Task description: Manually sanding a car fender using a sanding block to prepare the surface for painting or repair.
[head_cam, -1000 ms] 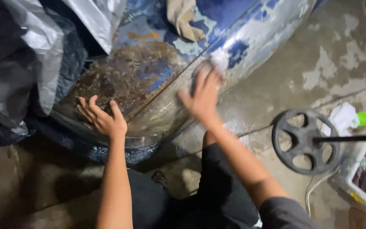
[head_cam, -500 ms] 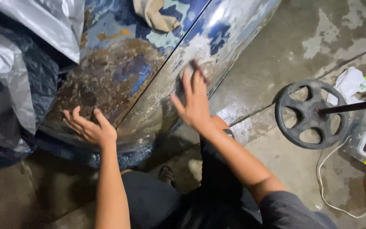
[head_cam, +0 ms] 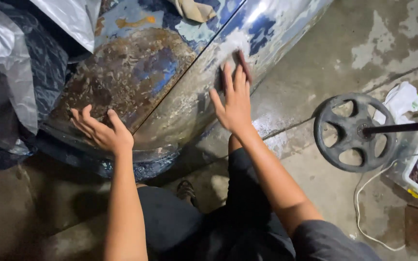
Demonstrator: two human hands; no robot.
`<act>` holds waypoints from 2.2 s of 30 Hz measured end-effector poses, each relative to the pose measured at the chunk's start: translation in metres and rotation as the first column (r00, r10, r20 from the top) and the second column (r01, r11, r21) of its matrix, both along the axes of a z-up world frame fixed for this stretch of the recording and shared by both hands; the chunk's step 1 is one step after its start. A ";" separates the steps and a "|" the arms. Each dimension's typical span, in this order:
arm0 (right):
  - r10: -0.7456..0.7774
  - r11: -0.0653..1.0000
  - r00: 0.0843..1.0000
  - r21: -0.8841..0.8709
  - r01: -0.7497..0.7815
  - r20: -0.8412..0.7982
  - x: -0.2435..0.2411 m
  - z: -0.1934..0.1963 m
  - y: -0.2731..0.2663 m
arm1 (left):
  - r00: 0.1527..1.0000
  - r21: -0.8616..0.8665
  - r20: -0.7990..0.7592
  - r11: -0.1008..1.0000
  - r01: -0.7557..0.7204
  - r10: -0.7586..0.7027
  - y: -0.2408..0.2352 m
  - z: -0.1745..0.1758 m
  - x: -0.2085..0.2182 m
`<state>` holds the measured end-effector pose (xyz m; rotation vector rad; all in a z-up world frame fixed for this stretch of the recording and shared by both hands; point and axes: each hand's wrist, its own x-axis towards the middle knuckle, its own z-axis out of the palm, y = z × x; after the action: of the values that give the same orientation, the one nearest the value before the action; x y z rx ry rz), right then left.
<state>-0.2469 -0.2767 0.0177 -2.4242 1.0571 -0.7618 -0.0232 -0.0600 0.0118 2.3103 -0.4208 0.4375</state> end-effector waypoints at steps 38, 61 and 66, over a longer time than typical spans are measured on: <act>0.346 0.917 0.938 -0.221 -0.333 0.024 0.024 -0.033 0.065 | 0.895 0.340 0.026 0.845 0.412 -0.446 -0.095 0.040 -0.011; -0.024 0.997 0.996 0.066 0.030 -0.086 -0.004 0.005 0.004 | 0.904 0.205 0.021 0.887 0.414 -0.427 -0.100 0.044 -0.020; -0.061 0.998 0.976 -0.031 0.056 -0.210 0.001 0.010 -0.016 | 0.902 0.232 0.024 0.880 0.414 -0.431 -0.097 0.044 -0.020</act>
<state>-0.2462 -0.2925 0.0280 -2.5488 1.2093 -0.5471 -0.0428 -0.1565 0.0562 2.3253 -1.0355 0.2680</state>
